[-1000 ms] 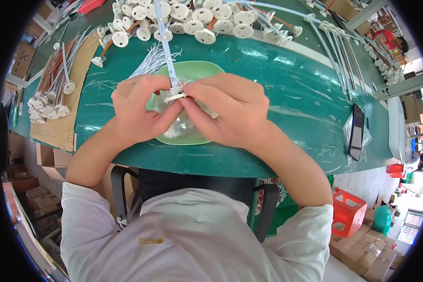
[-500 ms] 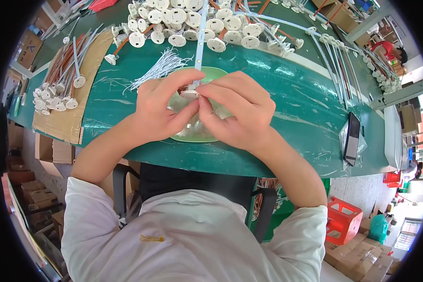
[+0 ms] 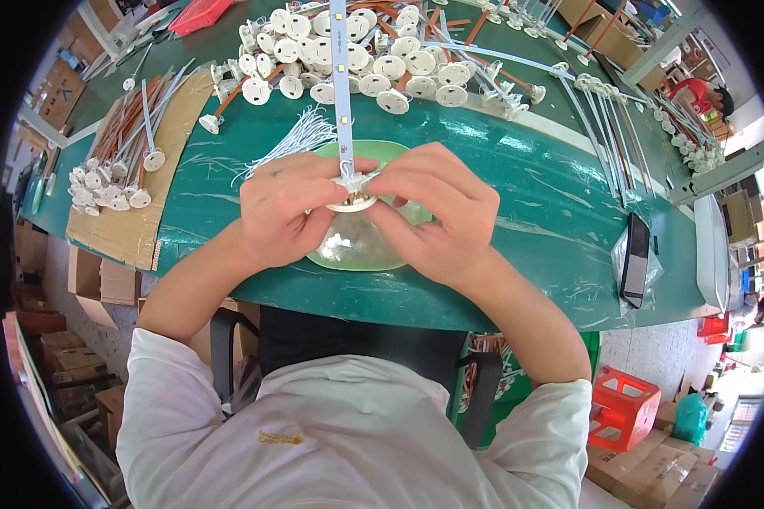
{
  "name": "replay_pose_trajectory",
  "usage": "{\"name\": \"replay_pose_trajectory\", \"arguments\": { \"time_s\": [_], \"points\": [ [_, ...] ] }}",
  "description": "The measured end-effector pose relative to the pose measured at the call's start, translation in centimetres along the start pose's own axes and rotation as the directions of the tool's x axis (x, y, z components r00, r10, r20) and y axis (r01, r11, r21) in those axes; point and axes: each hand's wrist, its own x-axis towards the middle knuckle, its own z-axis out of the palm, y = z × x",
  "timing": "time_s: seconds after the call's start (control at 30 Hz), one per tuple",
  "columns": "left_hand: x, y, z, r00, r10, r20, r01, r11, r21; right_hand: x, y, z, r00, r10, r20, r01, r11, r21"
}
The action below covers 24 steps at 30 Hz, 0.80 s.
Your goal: The worker is manually assembling LED light strips into small white plastic circular bases by threading them and securing the components.
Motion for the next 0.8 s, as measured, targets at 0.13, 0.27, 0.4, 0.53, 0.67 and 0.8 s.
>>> {"name": "replay_pose_trajectory", "arguments": {
  "time_s": [0.13,0.27,0.4,0.53,0.67,0.8],
  "points": [
    [0.1,0.3,-0.5,0.995,0.005,0.095,-0.006,1.0,0.009,0.0,-0.2,-0.4,0.993,-0.115,0.038,0.114,0.993,0.028],
    [0.2,1.0,-0.6,0.998,0.002,0.059,0.0,0.999,-0.036,0.2,-1.1,-0.5,0.993,-0.112,0.035,0.11,0.993,0.05],
    [0.1,1.3,-0.5,0.998,-0.034,0.06,0.04,0.995,-0.089,0.0,-1.3,-0.5,0.998,-0.06,0.004,0.059,0.996,0.072],
    [0.3,1.4,-0.6,1.0,0.003,0.031,-0.001,0.997,-0.083,0.2,-1.6,-0.5,0.998,-0.054,0.012,0.053,0.995,0.081],
    [0.4,1.4,-1.1,0.996,0.013,0.087,-0.004,0.995,-0.095,0.2,-1.8,-0.6,0.998,-0.056,0.026,0.054,0.995,0.083],
    [0.1,1.3,-1.1,0.994,0.021,0.104,-0.01,0.993,-0.114,0.5,-2.0,-0.7,0.995,-0.088,0.056,0.083,0.993,0.085]
  ]
}}
